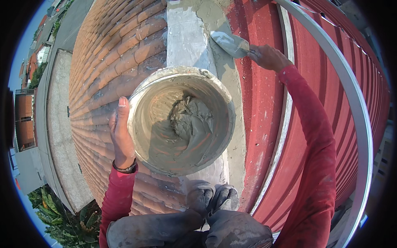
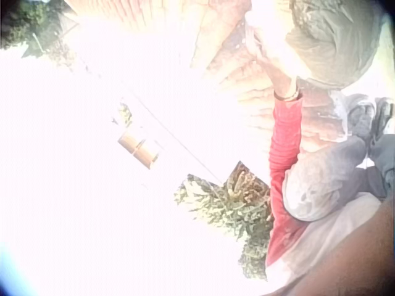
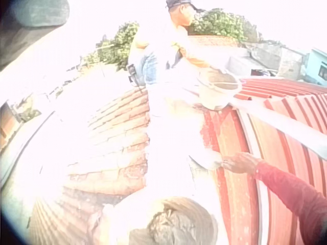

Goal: Applying and smoothing mortar on a roof ridge using a trowel and paintbrush.

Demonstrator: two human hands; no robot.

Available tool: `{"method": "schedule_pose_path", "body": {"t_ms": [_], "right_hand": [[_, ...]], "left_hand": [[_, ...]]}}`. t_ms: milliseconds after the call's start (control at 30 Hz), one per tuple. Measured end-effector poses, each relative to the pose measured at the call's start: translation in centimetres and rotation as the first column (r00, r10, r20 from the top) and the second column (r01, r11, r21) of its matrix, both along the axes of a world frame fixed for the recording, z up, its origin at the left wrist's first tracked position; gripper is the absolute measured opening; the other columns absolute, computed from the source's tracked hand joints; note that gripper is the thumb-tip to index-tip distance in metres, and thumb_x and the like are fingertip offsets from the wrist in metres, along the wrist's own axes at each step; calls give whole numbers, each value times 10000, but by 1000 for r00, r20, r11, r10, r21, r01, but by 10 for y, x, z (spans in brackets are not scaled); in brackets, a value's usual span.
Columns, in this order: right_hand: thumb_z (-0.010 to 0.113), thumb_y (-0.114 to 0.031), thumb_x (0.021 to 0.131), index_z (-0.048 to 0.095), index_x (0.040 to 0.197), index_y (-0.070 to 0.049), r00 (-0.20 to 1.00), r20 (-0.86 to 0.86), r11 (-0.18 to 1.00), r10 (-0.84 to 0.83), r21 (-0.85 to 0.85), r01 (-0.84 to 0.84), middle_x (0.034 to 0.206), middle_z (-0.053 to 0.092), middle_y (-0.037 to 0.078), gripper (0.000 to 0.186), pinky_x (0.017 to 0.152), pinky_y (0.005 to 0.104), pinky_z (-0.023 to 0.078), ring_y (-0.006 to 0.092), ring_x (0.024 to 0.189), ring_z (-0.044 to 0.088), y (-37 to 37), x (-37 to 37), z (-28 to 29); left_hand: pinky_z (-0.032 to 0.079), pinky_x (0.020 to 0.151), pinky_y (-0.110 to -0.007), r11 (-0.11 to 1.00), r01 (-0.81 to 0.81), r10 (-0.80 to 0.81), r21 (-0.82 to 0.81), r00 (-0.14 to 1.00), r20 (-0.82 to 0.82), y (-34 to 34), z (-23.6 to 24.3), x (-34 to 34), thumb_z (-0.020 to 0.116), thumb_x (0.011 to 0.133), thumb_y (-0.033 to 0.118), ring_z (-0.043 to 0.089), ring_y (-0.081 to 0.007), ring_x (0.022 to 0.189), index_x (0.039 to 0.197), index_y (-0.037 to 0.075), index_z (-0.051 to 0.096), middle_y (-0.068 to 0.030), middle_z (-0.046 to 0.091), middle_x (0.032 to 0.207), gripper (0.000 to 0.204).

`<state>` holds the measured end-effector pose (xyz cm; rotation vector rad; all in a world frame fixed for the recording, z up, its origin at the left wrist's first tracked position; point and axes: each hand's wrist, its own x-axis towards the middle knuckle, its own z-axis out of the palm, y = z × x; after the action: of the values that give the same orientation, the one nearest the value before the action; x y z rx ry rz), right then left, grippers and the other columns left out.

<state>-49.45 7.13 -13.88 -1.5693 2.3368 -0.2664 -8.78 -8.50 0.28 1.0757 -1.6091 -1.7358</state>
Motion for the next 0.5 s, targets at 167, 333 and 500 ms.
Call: {"method": "schedule_pose_path", "body": {"t_ms": [167,333,500], "right_hand": [[503,-274,1002,583,991,-9,976,59,978,-210,19,209,731,633,232,277,651,518,515,438,696,649,40,77,-26],[544,-232,982,581,967,2,982,118,987,-146,-45,152,708,616,203,237,600,507,513,408,641,644,87,109,-12],[539,-143,971,572,961,31,966,-254,942,-57,-334,-32,776,579,171,178,547,453,496,343,578,615,37,86,-12]], "left_hand": [[421,873,-253,999,22,-21,40,999,-26,1,-6,-2,497,1039,399,553,-108,945,1102,-36,662,-43,652,1022,469],[425,870,-258,1000,11,-11,19,999,-33,4,-2,-1,496,1040,392,549,-108,946,1106,-40,658,-42,651,1031,466],[424,868,-256,1000,10,-10,-4,1000,-13,4,-2,-2,495,1041,389,545,-98,941,1099,-40,658,-38,652,1023,463]]}}
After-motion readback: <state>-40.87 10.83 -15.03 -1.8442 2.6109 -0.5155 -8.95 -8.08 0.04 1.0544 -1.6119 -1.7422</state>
